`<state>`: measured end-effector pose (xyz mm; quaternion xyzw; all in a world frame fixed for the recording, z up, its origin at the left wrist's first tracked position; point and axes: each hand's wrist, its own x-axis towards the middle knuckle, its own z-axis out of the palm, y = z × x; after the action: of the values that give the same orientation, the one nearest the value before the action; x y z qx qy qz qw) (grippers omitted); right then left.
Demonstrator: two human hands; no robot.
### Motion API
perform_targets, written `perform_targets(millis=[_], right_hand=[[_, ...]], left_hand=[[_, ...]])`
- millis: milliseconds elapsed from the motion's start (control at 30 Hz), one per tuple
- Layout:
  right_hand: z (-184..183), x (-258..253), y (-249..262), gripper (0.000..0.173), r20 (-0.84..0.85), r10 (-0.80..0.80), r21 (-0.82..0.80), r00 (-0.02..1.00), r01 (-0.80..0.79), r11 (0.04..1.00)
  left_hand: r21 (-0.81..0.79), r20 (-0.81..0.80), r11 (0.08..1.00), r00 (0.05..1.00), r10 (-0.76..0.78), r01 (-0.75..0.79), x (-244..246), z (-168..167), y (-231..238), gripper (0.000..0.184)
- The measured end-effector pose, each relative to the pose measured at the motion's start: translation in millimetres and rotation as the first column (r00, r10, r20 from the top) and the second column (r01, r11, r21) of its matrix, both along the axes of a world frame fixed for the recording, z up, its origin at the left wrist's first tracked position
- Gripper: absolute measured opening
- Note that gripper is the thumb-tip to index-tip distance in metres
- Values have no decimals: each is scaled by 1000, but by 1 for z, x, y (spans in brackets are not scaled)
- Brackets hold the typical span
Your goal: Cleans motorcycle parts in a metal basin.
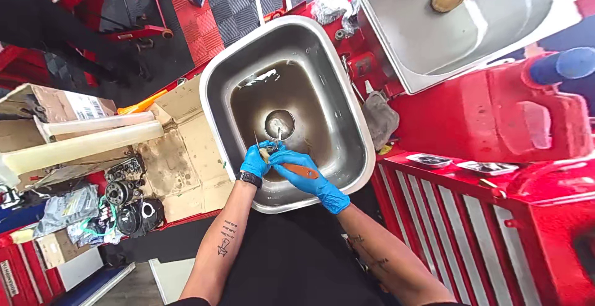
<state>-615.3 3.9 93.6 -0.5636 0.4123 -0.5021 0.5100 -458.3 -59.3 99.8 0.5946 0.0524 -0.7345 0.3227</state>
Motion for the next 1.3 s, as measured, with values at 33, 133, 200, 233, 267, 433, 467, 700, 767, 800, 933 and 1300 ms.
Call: perform_targets(millis=[33, 133, 200, 233, 267, 433, 467, 700, 767, 800, 933, 1300], right_hand=[[-3, -6, 0, 17, -58, -25, -29, 998, 24, 999], [-3, -33, -10, 21, -289, -188, -86, 939, 171, 982], [14, -30, -8, 22, -473, -131, -67, 871, 113, 991], [20, -20, -8, 22, -578, -87, -61, 811, 64, 996], [21, -9, -8, 22, -662, -55, -65, 748, 15, 998], [3, 14, -17, 26, -820, -73, -133, 567, -64, 989], [4, 13, -17, 24, -827, -82, -152, 557, -79, 985], [20, -3, -39, 22, -738, 129, 90, 662, -93, 992], [34, -12, -57, 27, -690, 358, 346, 630, -148, 927], [38, -15, -66, 29, -654, 435, 437, 619, -160, 885], [33, -25, -88, 30, -492, 543, 616, 681, -168, 769], [50, -31, -55, 23, -81, -94, 218, 992, 109, 970]], left_hand=[[24, 28, 1000, 1000, 10, -11, -1, 2, -1, 25], [94, 51, 992, 995, 81, -86, -1, 2, -11, 27], [87, 62, 996, 998, 24, -29, 1, 5, -8, 24], [90, 52, 996, 999, -9, 4, -1, 7, -9, 23], [90, 21, 996, 999, -32, 29, -2, 9, -9, 24], [85, -83, 993, 993, -78, 85, -6, 26, -8, 28], [87, -91, 991, 991, -98, 106, -5, 26, -8, 29], [-342, 147, 836, 904, -402, 428, 13, 0, -10, 30], [-370, 159, 808, 888, -430, 458, 15, 0, -10, 31], [-385, 166, 800, 887, -431, 461, 16, -1, -9, 36], [-570, 202, 672, 874, -443, 472, 25, -13, -1, 58], [-454, 171, 865, 973, -153, 215, 5, 1, -5, 34]])
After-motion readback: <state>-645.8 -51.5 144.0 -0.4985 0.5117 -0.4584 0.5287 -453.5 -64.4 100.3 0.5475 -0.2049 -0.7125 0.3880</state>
